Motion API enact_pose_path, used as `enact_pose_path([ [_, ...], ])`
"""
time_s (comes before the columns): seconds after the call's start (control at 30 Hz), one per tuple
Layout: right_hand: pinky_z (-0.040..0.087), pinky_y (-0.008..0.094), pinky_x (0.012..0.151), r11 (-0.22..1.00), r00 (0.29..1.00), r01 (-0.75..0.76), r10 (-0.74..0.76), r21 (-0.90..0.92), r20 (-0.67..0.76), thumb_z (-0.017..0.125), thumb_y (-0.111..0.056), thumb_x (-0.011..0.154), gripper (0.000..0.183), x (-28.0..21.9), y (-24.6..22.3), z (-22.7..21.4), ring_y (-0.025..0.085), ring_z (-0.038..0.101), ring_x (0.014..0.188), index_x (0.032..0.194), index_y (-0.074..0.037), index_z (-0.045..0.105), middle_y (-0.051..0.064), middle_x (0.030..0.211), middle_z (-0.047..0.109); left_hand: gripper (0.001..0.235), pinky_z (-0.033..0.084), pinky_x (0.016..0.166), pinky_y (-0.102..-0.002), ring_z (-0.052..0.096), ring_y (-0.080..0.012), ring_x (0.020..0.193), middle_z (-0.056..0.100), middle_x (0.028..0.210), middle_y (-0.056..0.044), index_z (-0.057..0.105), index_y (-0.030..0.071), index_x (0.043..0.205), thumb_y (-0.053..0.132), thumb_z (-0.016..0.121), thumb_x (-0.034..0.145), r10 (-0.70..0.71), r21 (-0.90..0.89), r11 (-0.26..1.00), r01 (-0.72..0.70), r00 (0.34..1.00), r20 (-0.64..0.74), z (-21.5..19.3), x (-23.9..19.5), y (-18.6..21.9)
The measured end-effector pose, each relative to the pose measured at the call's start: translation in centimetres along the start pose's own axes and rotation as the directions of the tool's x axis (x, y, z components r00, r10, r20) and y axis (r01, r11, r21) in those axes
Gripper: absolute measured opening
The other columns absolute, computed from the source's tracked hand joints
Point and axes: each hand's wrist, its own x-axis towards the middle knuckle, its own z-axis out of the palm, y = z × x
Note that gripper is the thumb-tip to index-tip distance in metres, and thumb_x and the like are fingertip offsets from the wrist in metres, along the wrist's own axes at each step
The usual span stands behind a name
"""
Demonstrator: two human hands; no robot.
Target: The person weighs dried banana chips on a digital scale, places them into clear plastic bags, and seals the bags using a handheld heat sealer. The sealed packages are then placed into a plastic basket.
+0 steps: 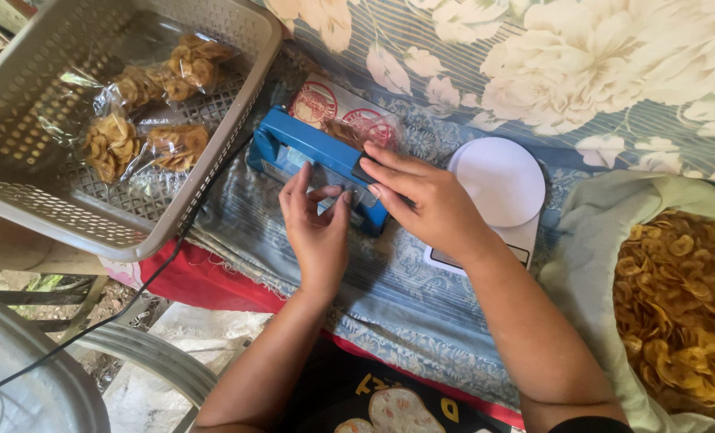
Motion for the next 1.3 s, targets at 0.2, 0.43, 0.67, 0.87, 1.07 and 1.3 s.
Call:
enact_pose_path([
  [0.2, 0.055, 0.034, 0.106, 0.999, 0.997, 0.008, -0.005, 0.037, -0.072, 0.069, -0.007, 0.100, 0.033, -0.9, 1.1, 1.4, 0.026, 0.067, 0.129, 0.132, -0.006, 0.068, 0.011, 0.144, 0.064, 0.069, 0.062, 0.091, -0.032, 0.065, -0.0180, 0.105, 0.047, 0.137, -0.012, 0.024, 0.009, 0.155, -0.001, 0.064, 0.100, -0.065, -0.369, 0.928, 0.046, 0.997, -0.040, -0.7, -0.6, 0.4],
  [0.43, 0.054, 0.035, 0.109, 0.998, 0.985, 0.060, -0.059, -0.001, -0.161, 0.071, -0.005, 0.099, 0.033, -1.3, 1.8, 2.5, 0.025, 0.067, 0.126, 0.132, -0.008, 0.069, 0.007, 0.143, 0.066, 0.035, 0.061, 0.071, -0.033, 0.066, -0.0157, 0.081, 0.063, 0.109, -0.011, 0.050, 0.000, 0.124, 0.025, 0.061, 0.103, -0.357, -0.404, 0.851, 0.336, 0.934, 0.025, -1.8, 0.9, 0.7],
  [0.67, 0.050, 0.039, 0.110, 0.994, 0.975, 0.093, -0.104, -0.065, -0.195, 0.072, -0.006, 0.099, 0.033, -1.4, 2.1, 2.7, 0.026, 0.066, 0.123, 0.131, -0.010, 0.070, 0.005, 0.142, 0.066, 0.029, 0.060, 0.064, -0.029, 0.066, -0.0116, 0.071, 0.069, 0.088, -0.006, 0.062, 0.000, 0.104, 0.028, 0.069, 0.099, -0.391, -0.223, 0.888, 0.402, 0.916, 0.093, -2.4, 2.7, 0.2],
  [0.87, 0.049, 0.039, 0.110, 0.993, 0.976, 0.086, -0.101, -0.080, -0.195, 0.072, -0.006, 0.098, 0.032, -1.3, 2.0, 2.8, 0.025, 0.067, 0.121, 0.130, -0.009, 0.070, 0.006, 0.141, 0.066, 0.029, 0.057, 0.059, -0.026, 0.066, -0.0119, 0.063, 0.071, 0.080, -0.006, 0.065, 0.002, 0.094, 0.030, 0.066, 0.100, -0.407, -0.143, 0.892, 0.428, 0.900, 0.153, -2.3, 2.7, -0.2],
  [1.07, 0.049, 0.040, 0.112, 0.989, 0.969, 0.107, -0.128, -0.105, -0.214, 0.072, -0.007, 0.099, 0.031, -1.2, 2.0, 2.8, 0.024, 0.067, 0.124, 0.130, -0.009, 0.070, 0.006, 0.140, 0.067, 0.028, 0.058, 0.059, -0.026, 0.067, -0.0118, 0.063, 0.073, 0.080, -0.007, 0.066, 0.003, 0.093, 0.030, 0.065, 0.101, -0.416, -0.119, 0.891, 0.437, 0.894, 0.169, -2.3, 2.8, 0.1],
  [1.3, 0.048, 0.041, 0.112, 0.986, 0.969, 0.105, -0.130, -0.126, -0.210, 0.072, -0.007, 0.098, 0.032, -1.2, 1.9, 2.7, 0.024, 0.067, 0.125, 0.130, -0.009, 0.070, 0.007, 0.140, 0.067, 0.029, 0.056, 0.060, -0.025, 0.066, -0.0108, 0.064, 0.070, 0.079, -0.005, 0.065, 0.003, 0.092, 0.029, 0.066, 0.102, -0.409, -0.115, 0.894, 0.432, 0.895, 0.178, -2.6, 2.5, -0.5],
])
